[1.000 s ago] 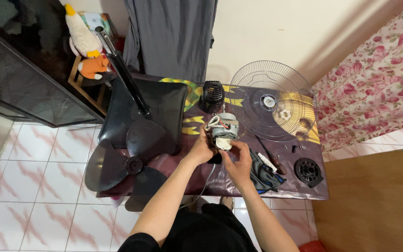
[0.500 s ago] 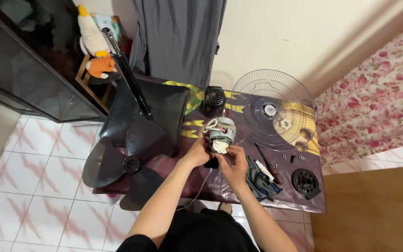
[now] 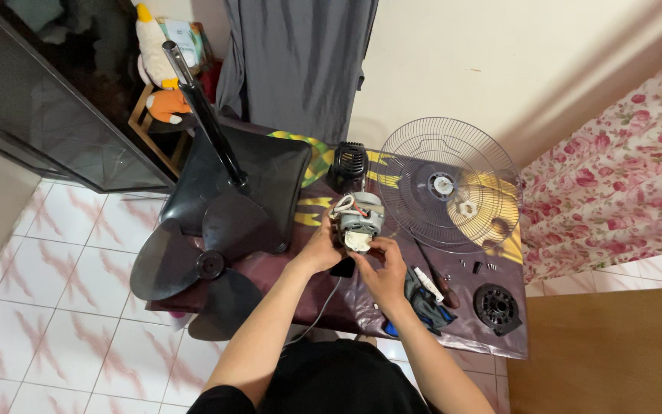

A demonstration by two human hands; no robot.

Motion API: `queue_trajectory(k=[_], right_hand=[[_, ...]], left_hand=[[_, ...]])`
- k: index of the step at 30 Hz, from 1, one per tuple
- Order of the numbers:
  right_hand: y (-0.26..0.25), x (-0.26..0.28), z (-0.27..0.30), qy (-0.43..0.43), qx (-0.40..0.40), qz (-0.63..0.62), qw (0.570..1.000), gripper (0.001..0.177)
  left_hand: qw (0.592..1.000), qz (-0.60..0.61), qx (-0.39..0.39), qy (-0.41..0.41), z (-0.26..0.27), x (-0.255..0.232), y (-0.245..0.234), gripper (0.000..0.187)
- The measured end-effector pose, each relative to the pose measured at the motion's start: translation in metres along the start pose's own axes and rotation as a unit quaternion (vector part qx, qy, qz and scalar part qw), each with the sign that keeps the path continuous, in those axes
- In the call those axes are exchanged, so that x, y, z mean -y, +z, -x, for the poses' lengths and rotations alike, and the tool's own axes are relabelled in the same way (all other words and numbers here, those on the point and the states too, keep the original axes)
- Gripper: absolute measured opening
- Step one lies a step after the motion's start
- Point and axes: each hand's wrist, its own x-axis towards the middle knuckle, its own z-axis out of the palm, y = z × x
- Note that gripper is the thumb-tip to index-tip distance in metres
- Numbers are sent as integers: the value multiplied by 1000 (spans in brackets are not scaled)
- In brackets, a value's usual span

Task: The person works on a disassembled electric fan motor on a table. They use a screwdriver to adjust internal components and wires, then handle a small white plastic part. The fan blades and cage remain disassembled on the table throughout.

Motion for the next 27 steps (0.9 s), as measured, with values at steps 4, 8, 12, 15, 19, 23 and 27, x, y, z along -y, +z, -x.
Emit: queue_trajectory(k=[4, 8, 12, 15, 19, 23, 27], right_hand=[[-2, -6, 2, 18, 11, -56, 998, 40], [-3, -6, 4, -13, 9, -55, 998, 40], [-4, -6, 1, -10, 7, -59, 998, 41], [-3, -5, -1, 1, 8, -53, 999, 40], [-3, -1, -5, 48, 22, -71, 996, 48], [-11, 6, -14, 136, 31, 8, 990, 88], [-18, 1, -27, 95, 96, -44, 990, 120]], left_hand=[[998, -55, -1, 11, 2, 1, -1, 123], [998, -68, 2, 19, 3, 1, -1, 119], [994, -99, -10, 46, 0, 3, -2, 122], [990, -131, -11, 46, 2, 4, -4, 122], [995, -99, -10, 0, 1, 6, -4, 122], [998, -64, -8, 4, 2, 8, -6, 125], [999, 4, -5, -36, 5, 6, -4, 130]])
